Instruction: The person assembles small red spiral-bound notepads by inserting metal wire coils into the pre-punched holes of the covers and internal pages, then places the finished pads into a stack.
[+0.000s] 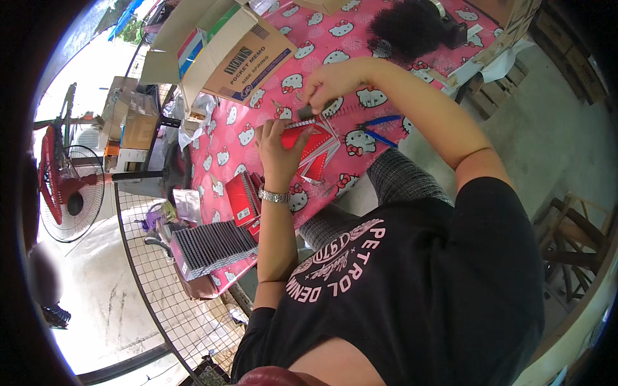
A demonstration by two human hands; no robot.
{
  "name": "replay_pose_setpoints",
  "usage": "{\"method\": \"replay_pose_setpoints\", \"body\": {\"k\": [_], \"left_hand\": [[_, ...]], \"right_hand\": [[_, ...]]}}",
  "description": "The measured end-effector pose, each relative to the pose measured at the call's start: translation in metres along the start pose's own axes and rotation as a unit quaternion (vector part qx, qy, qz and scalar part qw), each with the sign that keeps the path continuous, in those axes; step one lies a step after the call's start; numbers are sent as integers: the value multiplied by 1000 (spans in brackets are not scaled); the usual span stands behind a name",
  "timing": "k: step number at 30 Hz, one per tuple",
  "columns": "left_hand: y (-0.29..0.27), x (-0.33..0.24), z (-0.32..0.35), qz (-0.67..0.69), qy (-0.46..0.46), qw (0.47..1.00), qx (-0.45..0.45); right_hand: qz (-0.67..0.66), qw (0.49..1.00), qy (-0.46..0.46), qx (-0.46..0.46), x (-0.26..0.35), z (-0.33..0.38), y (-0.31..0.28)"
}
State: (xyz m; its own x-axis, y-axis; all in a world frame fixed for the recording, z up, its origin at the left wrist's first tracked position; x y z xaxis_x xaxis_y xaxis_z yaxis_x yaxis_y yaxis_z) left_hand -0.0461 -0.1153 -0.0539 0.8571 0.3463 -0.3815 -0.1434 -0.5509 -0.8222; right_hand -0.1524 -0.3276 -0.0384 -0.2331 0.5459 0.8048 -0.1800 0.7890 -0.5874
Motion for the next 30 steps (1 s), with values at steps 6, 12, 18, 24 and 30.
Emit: {"method": "replay_pose_setpoints", "body": {"k": [6, 12, 18, 24, 30], "left_hand": [[-1, 2, -2, 36, 0, 999, 12], [-2, 3, -2, 36, 7, 999, 13], [-10, 13, -4, 41, -23, 999, 11], [-13, 30, -7, 121, -108, 984, 79], [-6, 45, 0, 184, -157, 968, 68]], "right_hand": [[-201, 978, -39, -41, 1, -1, 7], [-209, 975, -48, -63, 2, -5, 10], [-246, 964, -56, -82, 2, -15, 11], [-248, 964, -61, -76, -3, -33, 15], [-262, 958, -33, -115, -37, -41, 23]]}}
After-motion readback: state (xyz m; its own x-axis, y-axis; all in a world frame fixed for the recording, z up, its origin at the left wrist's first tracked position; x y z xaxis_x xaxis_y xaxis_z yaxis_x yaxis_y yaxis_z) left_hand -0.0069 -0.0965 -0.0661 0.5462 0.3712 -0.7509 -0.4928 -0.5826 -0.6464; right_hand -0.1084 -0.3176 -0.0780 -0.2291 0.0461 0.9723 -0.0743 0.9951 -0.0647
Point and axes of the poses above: each hand's wrist, its own z-axis away from the middle knuckle, its own y-axis out of the palm, x = y × z, the point moved 1 cm from there along -z, towards the middle knuckle, and after that the axes turned 12 degrees about -y, right-handed, at the moved point
